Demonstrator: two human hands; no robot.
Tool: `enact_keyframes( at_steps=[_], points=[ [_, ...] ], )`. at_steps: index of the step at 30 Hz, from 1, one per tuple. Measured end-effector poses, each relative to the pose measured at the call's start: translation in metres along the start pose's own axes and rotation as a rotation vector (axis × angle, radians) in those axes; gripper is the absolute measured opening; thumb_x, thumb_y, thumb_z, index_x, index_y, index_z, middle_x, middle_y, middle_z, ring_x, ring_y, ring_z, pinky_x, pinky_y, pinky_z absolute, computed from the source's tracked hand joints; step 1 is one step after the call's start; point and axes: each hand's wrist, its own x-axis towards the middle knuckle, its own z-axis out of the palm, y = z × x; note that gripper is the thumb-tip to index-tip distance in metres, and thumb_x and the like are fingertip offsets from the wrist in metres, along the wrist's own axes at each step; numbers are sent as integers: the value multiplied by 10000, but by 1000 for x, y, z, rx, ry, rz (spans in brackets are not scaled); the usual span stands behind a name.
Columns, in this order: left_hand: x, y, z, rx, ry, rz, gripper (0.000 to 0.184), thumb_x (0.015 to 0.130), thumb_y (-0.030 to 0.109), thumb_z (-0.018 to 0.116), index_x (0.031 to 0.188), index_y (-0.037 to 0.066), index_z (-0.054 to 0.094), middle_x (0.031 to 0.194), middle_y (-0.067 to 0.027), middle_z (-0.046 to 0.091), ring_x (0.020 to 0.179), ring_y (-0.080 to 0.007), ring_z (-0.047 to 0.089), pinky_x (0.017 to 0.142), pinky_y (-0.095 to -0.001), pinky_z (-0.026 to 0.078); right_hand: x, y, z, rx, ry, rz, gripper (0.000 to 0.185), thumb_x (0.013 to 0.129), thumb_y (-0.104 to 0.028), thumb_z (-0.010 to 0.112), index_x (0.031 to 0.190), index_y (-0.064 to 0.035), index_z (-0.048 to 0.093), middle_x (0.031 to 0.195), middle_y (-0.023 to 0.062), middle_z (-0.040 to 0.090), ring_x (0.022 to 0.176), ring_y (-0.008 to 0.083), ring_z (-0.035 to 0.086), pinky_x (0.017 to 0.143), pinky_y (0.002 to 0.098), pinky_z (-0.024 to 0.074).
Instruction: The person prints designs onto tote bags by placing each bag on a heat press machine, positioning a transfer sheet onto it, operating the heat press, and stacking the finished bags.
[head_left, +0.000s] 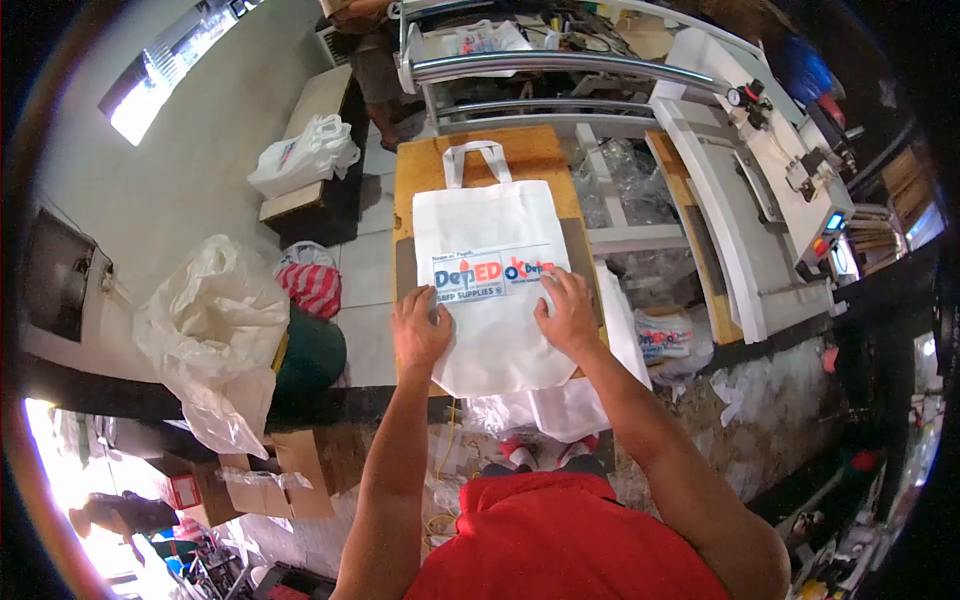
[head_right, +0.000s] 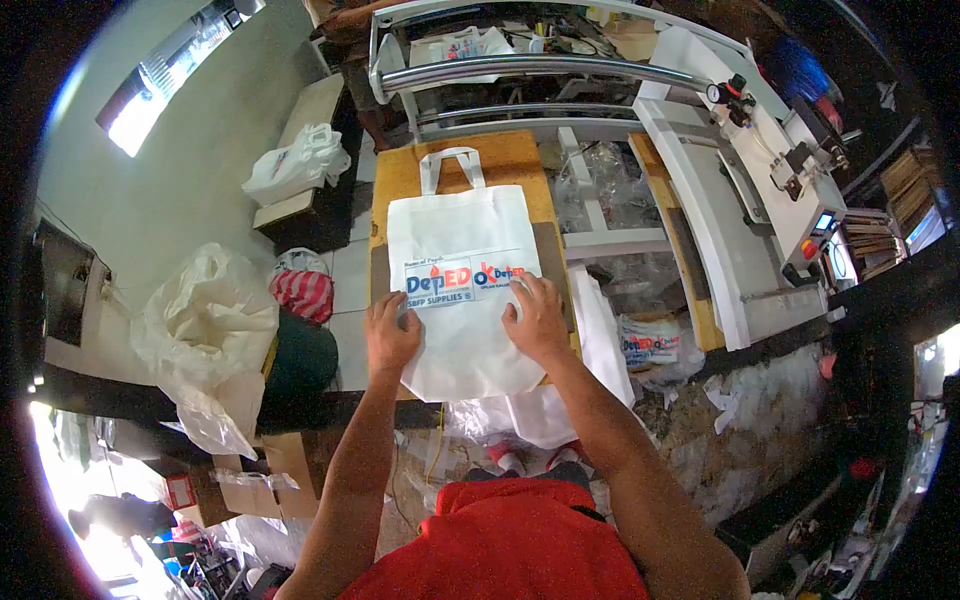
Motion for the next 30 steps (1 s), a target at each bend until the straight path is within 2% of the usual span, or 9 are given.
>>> enact_keyframes(
  at_steps=[12, 15, 17, 19, 20, 21, 23, 26, 30],
  points=[
    [0, -3, 2, 37, 21, 3, 365, 815, 169, 668, 1166, 73, 688, 1207, -85, 660, 1136, -311, 587, 985, -435, 458, 1, -3, -1, 41, 17, 20, 443, 811, -132, 690, 1233, -18, 617, 1360, 152, 523, 1245, 363, 486, 1017, 490, 428],
    [0, -3, 4, 19, 30, 14, 362, 807, 153, 670, 1157, 61, 687, 1197, -91, 664, 1130, -316, 588, 983, -435, 458, 3, 1, -5, 114, 91, 51, 452, 789, -99, 705, 1224, -21, 615, 1322, 175, 544, 1235, 376, 500, 1020, 494, 426],
    [1, -5, 4, 7, 39, 28, 361, 803, 144, 671, 1152, 54, 687, 1192, -95, 666, 1125, -319, 589, 982, -434, 458, 6, 18, -19, 241, 299, -17, 454, 772, -65, 714, 1209, -15, 600, 1274, 200, 569, 1198, 401, 529, 1029, 491, 422],
    [0, -7, 5, -6, 51, 51, 358, 796, 130, 671, 1143, 43, 686, 1184, -102, 668, 1117, -324, 588, 978, -432, 460, -2, 61, -76, 125, 340, 10, 446, 778, -51, 708, 1202, -12, 576, 1226, 197, 589, 1154, 402, 556, 1029, 483, 420],
    [0, -6, 5, -10, 49, 51, 358, 796, 130, 671, 1143, 43, 686, 1184, -102, 668, 1117, -324, 588, 978, -432, 460, -8, 98, -106, 74, 489, 76, 418, 791, -35, 692, 1188, -13, 564, 1184, 184, 603, 1135, 380, 567, 1021, 480, 421],
    [0, -5, 3, -9, 45, 40, 358, 796, 132, 670, 1143, 43, 686, 1185, -103, 667, 1113, -327, 588, 980, -433, 460, -13, 129, -146, -198, 699, 103, 351, 814, -16, 682, 1155, -11, 601, 1148, 181, 628, 1105, 356, 604, 1003, 448, 453],
    [0, -3, 2, -8, 43, 27, 359, 796, 133, 669, 1143, 44, 686, 1186, -104, 666, 1110, -329, 587, 981, -433, 460, -24, 201, -247, -638, 728, 266, 373, 853, -157, 689, 1176, 9, 603, 1173, 197, 635, 1111, 391, 592, 1023, 481, 430],
    [2, -1, 0, -9, 47, 14, 360, 796, 135, 667, 1145, 48, 687, 1188, -100, 667, 1114, -328, 587, 982, -435, 459, -28, 272, -324, -851, 624, 529, 447, 892, -227, 649, 1239, 37, 553, 1253, 220, 593, 1152, 404, 587, 995, 532, 452],
    [1, -2, -1, 0, 35, 1, 367, 797, 141, 668, 1154, 57, 685, 1190, -92, 666, 1120, -322, 588, 984, -433, 459, -42, 350, -342, -787, 325, 494, 524, 898, -252, 649, 1314, 43, 529, 1332, 245, 563, 1171, 420, 580, 1027, 523, 458]
  ],
)
